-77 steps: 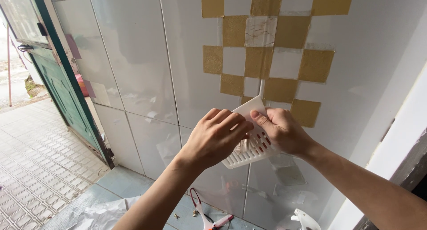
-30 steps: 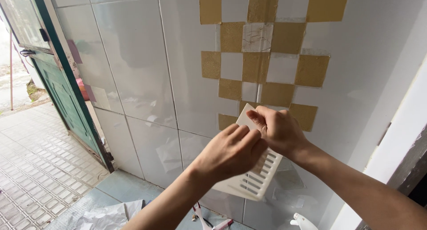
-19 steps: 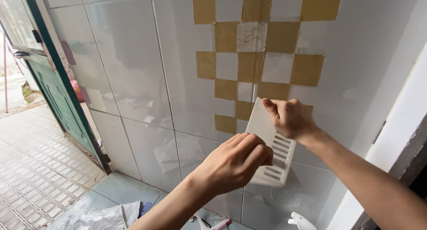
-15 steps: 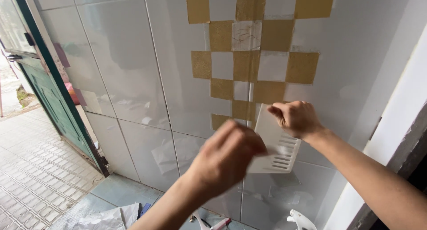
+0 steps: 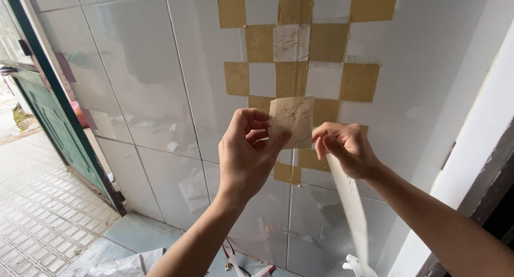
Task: Cutting decorative vinyl squares and applying them to a tiled wall using a squeegee
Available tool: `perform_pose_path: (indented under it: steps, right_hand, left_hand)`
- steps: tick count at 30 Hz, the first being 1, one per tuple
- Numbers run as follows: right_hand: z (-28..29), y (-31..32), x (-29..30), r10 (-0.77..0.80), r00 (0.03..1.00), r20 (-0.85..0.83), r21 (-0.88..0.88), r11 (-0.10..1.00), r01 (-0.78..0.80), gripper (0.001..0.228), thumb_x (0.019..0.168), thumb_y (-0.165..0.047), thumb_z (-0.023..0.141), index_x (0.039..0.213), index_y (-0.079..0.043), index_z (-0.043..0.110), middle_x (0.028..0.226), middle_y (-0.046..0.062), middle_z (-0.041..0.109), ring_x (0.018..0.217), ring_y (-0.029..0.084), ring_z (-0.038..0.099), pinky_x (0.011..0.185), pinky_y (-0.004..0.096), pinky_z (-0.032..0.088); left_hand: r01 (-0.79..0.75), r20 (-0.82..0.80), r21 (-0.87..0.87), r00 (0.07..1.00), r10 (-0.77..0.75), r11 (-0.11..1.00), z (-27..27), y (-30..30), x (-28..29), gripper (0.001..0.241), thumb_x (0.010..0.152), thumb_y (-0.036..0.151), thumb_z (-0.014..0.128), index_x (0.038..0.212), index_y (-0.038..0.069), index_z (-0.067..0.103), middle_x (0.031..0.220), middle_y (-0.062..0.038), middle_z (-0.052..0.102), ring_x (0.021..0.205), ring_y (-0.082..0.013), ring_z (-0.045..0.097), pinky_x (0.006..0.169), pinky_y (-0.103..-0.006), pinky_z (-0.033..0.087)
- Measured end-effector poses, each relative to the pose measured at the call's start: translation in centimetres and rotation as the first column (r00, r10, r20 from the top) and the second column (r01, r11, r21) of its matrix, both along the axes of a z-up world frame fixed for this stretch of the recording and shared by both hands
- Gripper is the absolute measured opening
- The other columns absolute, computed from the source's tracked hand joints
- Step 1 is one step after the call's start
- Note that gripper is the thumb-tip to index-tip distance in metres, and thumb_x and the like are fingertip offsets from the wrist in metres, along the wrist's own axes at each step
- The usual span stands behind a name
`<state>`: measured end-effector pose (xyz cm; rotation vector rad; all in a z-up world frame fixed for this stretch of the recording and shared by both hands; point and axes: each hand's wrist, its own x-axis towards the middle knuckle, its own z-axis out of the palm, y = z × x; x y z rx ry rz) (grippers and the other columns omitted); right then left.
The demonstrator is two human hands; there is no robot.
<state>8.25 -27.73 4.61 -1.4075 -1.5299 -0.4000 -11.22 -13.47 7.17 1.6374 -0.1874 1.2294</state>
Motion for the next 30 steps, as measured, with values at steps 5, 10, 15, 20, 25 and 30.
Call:
perform_pose_path:
  steps: [5, 10, 15, 20, 25, 30]
  right_hand:
    - [2.4, -0.3, -2.2, -0.038, 0.996, -0.083, 0.117, 0.992, 0.047, 0.035, 0.096, -0.024, 0.074, 0.067, -0.005, 0.069, 0.049, 0.003, 0.059, 0.026, 0.003, 0.03, 0.026, 0.017, 0.025]
    - [4.2, -1.5, -0.8, -0.371, 0.928, -0.028, 0.074, 0.925, 0.372, 0.029, 0.1, -0.014, 0.066, 0.073, -0.004, 0.066, 0.052, 0.006, 0.057, 0.034, 0.009, 0.048, 0.032, 0.022, 0.036]
    - [5.2, -2.2, 1.9, -0.488, 0.872, 0.047, 0.072, 0.872, 0.484, 0.037, 0.106, -0.02, 0.065, 0.075, 0.001, 0.067, 0.059, 0.014, 0.064, 0.045, 0.019, 0.061, 0.04, 0.03, 0.047]
    - [5.4, -3.3, 6.4, -0.656, 0.741, 0.146, 0.145, 0.755, 0.639, 0.041, 0.099, -0.039, 0.078, 0.078, -0.005, 0.071, 0.061, 0.009, 0.067, 0.059, 0.029, 0.069, 0.057, 0.039, 0.054]
    - [4.1, -4.2, 8.4, -0.669, 0.728, 0.149, 0.253, 0.737, 0.626, 0.03, 0.079, -0.023, 0.089, 0.074, -0.011, 0.062, 0.055, 0.001, 0.059, 0.049, 0.021, 0.059, 0.053, 0.029, 0.048]
    - [3.2, -4.6, 9.7, -0.635, 0.742, 0.213, 0.309, 0.765, 0.565, 0.032, 0.078, -0.022, 0.091, 0.096, -0.014, 0.065, 0.057, 0.001, 0.061, 0.046, 0.02, 0.058, 0.049, 0.029, 0.046]
  left_hand:
    - [-0.011, -0.012, 0.012, 1.0, 0.011, 1.0, 0.4, 0.2, 3.3, 0.036, 0.086, 0.006, 0.081, 0.114, -0.003, 0.059, 0.085, -0.021, 0.071, 0.084, -0.0366, 0.078, 0.075, -0.0445, 0.065]
    - [-0.073, -0.148, -0.02, 0.987, 0.069, 0.997, 0.6, 1.2, 9.4, 0.022, 0.083, 0.023, 0.086, 0.1, 0.011, 0.079, 0.084, -0.006, 0.079, 0.083, -0.0199, 0.079, 0.076, -0.0356, 0.065]
    - [-0.096, -0.129, -0.014, 0.987, 0.094, 0.995, 2.3, 0.5, 12.9, 0.016, 0.084, 0.024, 0.084, 0.096, 0.015, 0.081, 0.083, -0.006, 0.079, 0.087, -0.0239, 0.079, 0.078, -0.0399, 0.063]
    - [-0.164, -0.138, -0.017, 0.977, 0.16, 0.986, 2.5, 1.8, 17.0, 0.016, 0.085, 0.027, 0.083, 0.097, 0.017, 0.082, 0.079, -0.003, 0.079, 0.077, -0.0188, 0.078, 0.072, -0.0349, 0.061]
    - [-0.136, -0.088, 0.014, 0.987, 0.137, 0.991, 2.4, 2.5, 18.6, 0.019, 0.084, 0.029, 0.086, 0.096, 0.015, 0.082, 0.079, -0.002, 0.079, 0.079, -0.0127, 0.076, 0.075, -0.0294, 0.06]
    - [-0.147, -0.081, 0.036, 0.985, 0.15, 0.988, 2.1, 2.8, 19.8, 0.018, 0.086, 0.025, 0.084, 0.098, 0.013, 0.081, 0.081, -0.004, 0.08, 0.081, -0.0155, 0.076, 0.076, -0.0314, 0.06]
